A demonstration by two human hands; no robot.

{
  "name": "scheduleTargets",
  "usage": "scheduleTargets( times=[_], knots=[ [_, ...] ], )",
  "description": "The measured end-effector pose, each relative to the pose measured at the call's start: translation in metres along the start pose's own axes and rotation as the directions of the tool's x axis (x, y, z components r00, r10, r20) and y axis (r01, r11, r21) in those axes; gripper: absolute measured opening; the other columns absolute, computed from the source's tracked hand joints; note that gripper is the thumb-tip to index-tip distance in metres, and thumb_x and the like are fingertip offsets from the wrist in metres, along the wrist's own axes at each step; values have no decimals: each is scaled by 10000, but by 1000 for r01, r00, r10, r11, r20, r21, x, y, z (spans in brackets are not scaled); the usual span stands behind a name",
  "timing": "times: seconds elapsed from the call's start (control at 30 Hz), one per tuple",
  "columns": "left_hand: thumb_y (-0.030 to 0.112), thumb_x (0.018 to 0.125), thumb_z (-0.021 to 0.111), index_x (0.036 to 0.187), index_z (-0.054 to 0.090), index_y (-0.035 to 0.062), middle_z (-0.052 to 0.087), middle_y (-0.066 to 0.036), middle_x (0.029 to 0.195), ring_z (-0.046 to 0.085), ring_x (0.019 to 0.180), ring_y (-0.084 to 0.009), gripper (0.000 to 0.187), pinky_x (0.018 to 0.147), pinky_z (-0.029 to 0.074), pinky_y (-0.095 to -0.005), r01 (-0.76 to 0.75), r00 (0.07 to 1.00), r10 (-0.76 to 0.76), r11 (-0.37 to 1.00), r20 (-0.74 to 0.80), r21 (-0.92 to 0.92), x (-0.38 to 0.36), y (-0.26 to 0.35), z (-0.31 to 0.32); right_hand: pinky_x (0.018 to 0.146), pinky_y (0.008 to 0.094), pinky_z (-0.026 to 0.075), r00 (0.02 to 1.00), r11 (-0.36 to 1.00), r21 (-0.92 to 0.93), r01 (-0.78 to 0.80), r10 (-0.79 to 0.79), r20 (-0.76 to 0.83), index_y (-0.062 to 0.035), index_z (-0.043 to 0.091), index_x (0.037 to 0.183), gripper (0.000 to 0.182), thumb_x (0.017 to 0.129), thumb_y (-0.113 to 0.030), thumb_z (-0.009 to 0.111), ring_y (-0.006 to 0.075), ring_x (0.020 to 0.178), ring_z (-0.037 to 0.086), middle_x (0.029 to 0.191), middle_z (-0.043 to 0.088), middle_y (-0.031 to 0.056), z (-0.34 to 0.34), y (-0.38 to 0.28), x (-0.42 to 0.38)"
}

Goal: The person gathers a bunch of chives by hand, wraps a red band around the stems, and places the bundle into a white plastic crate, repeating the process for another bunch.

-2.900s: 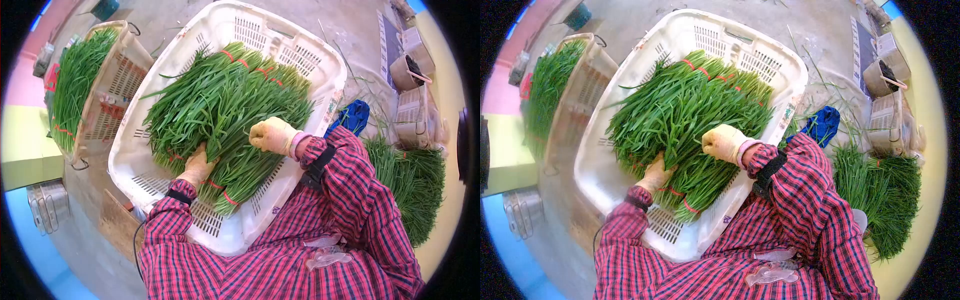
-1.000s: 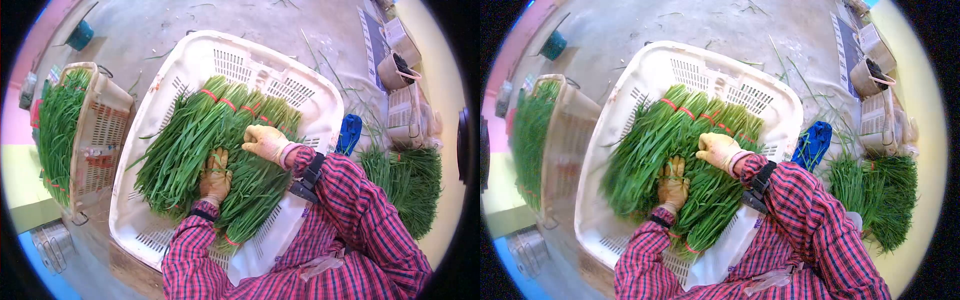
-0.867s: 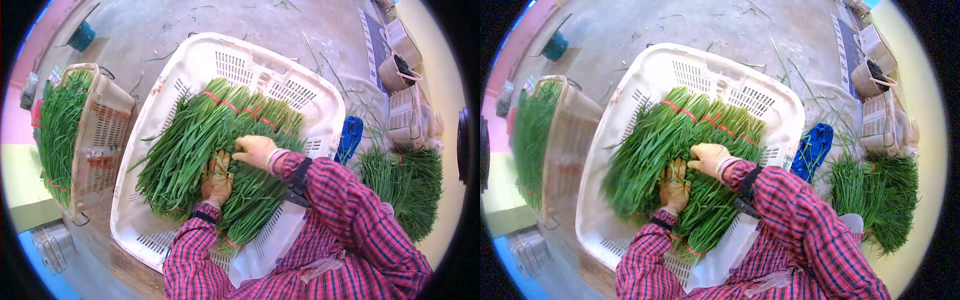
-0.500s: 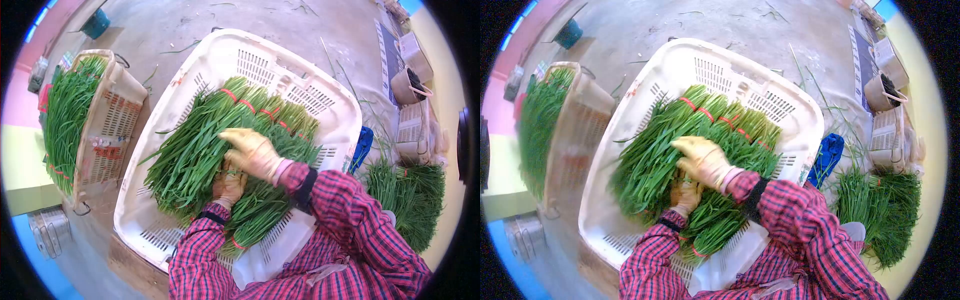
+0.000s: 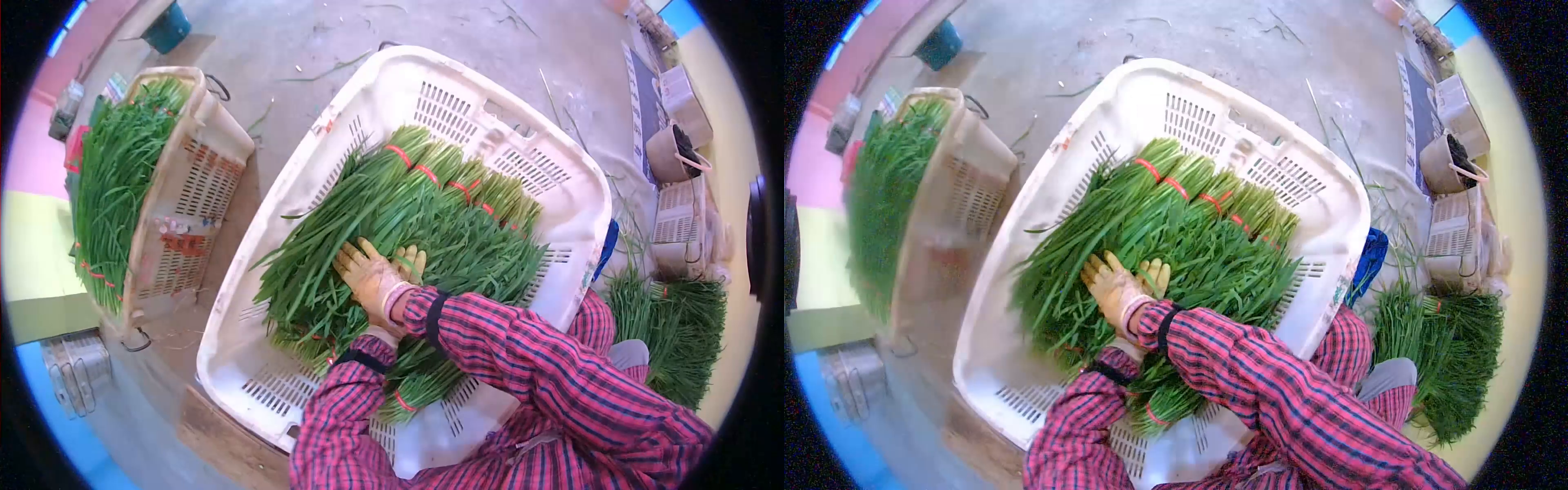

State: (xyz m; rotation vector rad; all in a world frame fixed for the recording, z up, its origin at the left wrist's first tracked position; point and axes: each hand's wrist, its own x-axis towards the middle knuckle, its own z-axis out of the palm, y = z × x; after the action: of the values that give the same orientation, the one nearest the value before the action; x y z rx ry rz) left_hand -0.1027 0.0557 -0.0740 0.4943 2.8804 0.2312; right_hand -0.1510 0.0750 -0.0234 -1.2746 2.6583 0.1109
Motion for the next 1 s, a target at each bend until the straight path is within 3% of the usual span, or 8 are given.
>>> scheduleTargets(
  times=[0.1,0.13,0.2,0.23,0.33,0.63,0.8,1.0],
  knots=[
    [335,944,421,1519,242,140,237,-120,1567,227,1444,-309,633,1191,124,-458,-31,983,0,986,-186,-163,-9,2,-7,1184,457,179,988,980,-199,-1,31,149,-108,422,1392,522,902,-251,529,249,1396,320,1455,428,100,-34,0,-15],
    [312,949,419,1516,247,138,263,-123,1555,244,1437,-299,618,1190,136,-450,-47,975,-25,947,-222,-316,-9,7,-14,1190,450,188,899,962,185,-202,257,-355,-225,477,1352,584,790,-372,539,228,1391,335,1487,402,14,-23,-11,-37],
    [312,950,417,1514,251,137,271,-123,1552,243,1438,-295,614,1189,141,-442,8,984,-65,946,-163,-325,-9,8,-5,1158,462,238,962,978,-180,103,-144,-233,-217,480,1354,613,762,-349,572,235,1369,370,1469,423,25,-26,21,-41],
    [312,950,414,1511,255,135,278,-124,1549,242,1439,-290,609,1187,147,-434,74,990,-109,944,-92,-322,-10,6,6,1123,464,281,922,941,325,-91,203,-328,-169,483,1357,608,770,-276,601,246,1343,406,1445,448,60,-43,14,-42],
    [313,953,407,1504,267,131,301,-126,1540,239,1441,-277,597,1184,163,-411,247,967,-221,929,123,-276,-13,5,20,1095,457,330,941,880,467,-89,228,-250,-43,455,1360,574,807,-142,574,309,1326,420,1420,449,162,-50,46,-102],
    [-46,747,561,1137,666,110,662,-113,1109,631,1005,-306,433,914,484,-401,-169,723,-243,845,-646,-508,-54,11,-105,1128,428,308,985,849,526,47,49,-168,-37,302,1465,743,778,-117,570,344,1388,340,1521,305,196,13,77,-119],
    [326,969,431,1467,365,92,365,-134,1503,302,1397,-335,555,1128,218,-526,435,740,-400,898,-541,-68,-7,-28,-124,1138,425,291,989,860,508,54,24,-147,-50,281,1476,733,822,-194,581,334,1402,316,1537,280,180,6,81,-125],
    [395,984,326,1523,267,156,246,-44,1582,208,1454,-294,592,1139,128,-542,610,668,-585,784,-460,-110,2,-54,-30,1113,425,294,993,869,492,49,11,-119,-83,292,1479,731,827,-251,575,311,1400,314,1550,267,148,13,79,-119]
  ],
)
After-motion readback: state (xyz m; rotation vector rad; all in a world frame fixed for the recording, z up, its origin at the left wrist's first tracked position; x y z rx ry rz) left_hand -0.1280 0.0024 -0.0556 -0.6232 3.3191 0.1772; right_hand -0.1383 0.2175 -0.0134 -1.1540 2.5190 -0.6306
